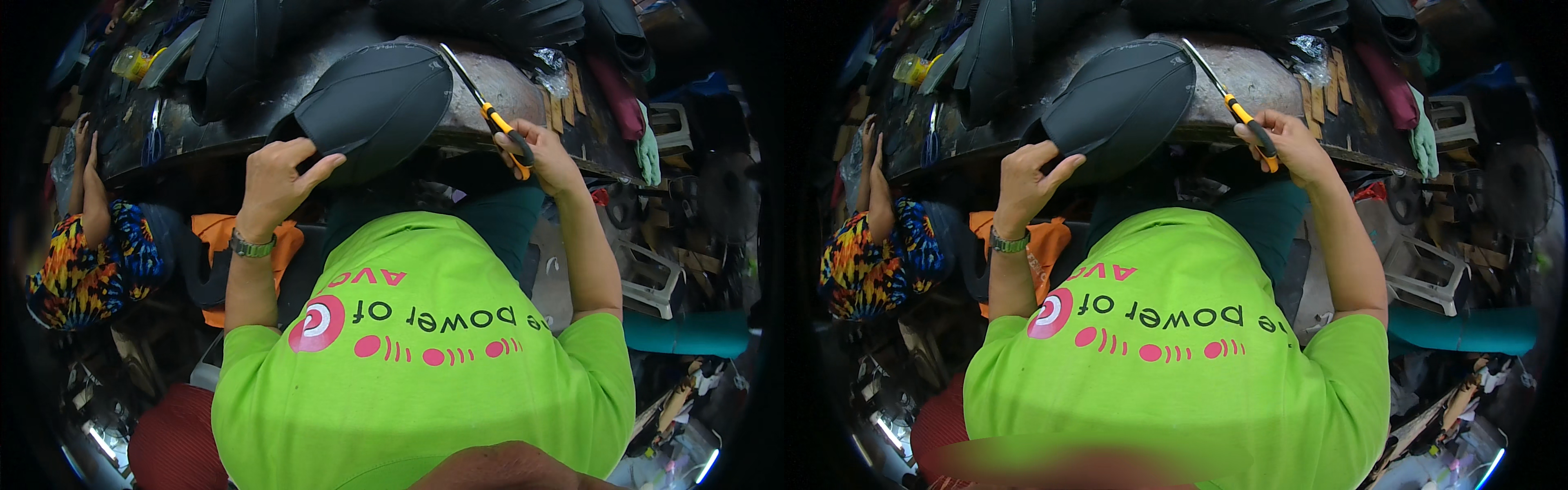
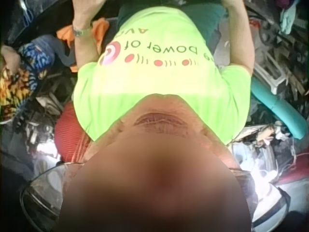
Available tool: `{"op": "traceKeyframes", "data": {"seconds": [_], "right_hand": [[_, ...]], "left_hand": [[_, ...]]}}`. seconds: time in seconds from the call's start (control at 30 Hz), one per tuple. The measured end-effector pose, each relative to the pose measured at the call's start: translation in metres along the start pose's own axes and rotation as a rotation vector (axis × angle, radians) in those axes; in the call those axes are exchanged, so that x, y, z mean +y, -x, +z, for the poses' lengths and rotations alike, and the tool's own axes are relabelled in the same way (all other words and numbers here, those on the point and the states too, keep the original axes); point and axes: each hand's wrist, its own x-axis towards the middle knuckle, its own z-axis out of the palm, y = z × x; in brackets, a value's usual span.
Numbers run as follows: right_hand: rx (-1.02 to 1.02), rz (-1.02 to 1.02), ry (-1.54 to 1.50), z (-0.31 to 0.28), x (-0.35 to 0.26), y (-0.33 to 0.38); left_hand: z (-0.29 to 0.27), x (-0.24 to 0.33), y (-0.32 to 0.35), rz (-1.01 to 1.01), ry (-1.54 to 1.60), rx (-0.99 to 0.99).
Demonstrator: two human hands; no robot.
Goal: The person repeatedly picks up black shoe uppers from a pile, uses shears to trim the edges, and places the trimmed pieces back on the pile. The person flips each shoe part to check the interior before trimming.
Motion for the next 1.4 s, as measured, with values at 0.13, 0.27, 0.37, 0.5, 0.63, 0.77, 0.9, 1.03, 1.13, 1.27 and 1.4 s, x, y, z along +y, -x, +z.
{"op": "traceKeyframes", "data": {"seconds": [0.13,0.27,0.37,0.5,0.63,0.77,0.9,1.03,1.13,1.27,1.4], "right_hand": [[-0.177,0.1,-0.405,0.006,0.024,0.024],[-0.413,0.083,-0.567,0.026,0.046,0.027],[-0.491,-0.002,-0.676,0.042,0.054,0.018],[-0.562,-0.042,-0.798,0.049,0.053,0.001],[-0.512,-0.067,-0.739,0.047,0.052,0.0],[-0.499,-0.049,-0.753,0.045,0.053,0.003],[-0.449,-0.021,-0.78,0.047,0.055,0.006],[-0.472,-0.022,-0.689,0.048,0.053,0.009],[-0.376,0.008,-0.589,0.049,0.05,0.013],[-0.411,-0.033,-0.654,0.05,0.05,0.016],[-0.482,-0.034,-0.738,0.051,0.054,0.014]], "left_hand": [[-0.005,-0.014,0.016,-0.007,0.158,0.015],[-0.008,-0.019,0.024,-0.028,0.211,-0.009],[-0.013,-0.02,0.028,-0.085,0.328,-0.053],[-0.022,-0.022,0.029,-0.106,0.386,-0.122],[-0.027,-0.023,0.029,-0.113,0.422,-0.153],[-0.03,-0.024,0.029,-0.089,0.43,-0.173],[-0.033,-0.026,0.03,-0.056,0.414,-0.175],[-0.037,-0.026,0.032,-0.058,0.376,-0.2],[-0.039,-0.024,0.033,-0.096,0.385,-0.225],[-0.037,-0.022,0.035,-0.063,0.392,-0.213],[-0.036,-0.024,0.035,-0.097,0.37,-0.259]]}}
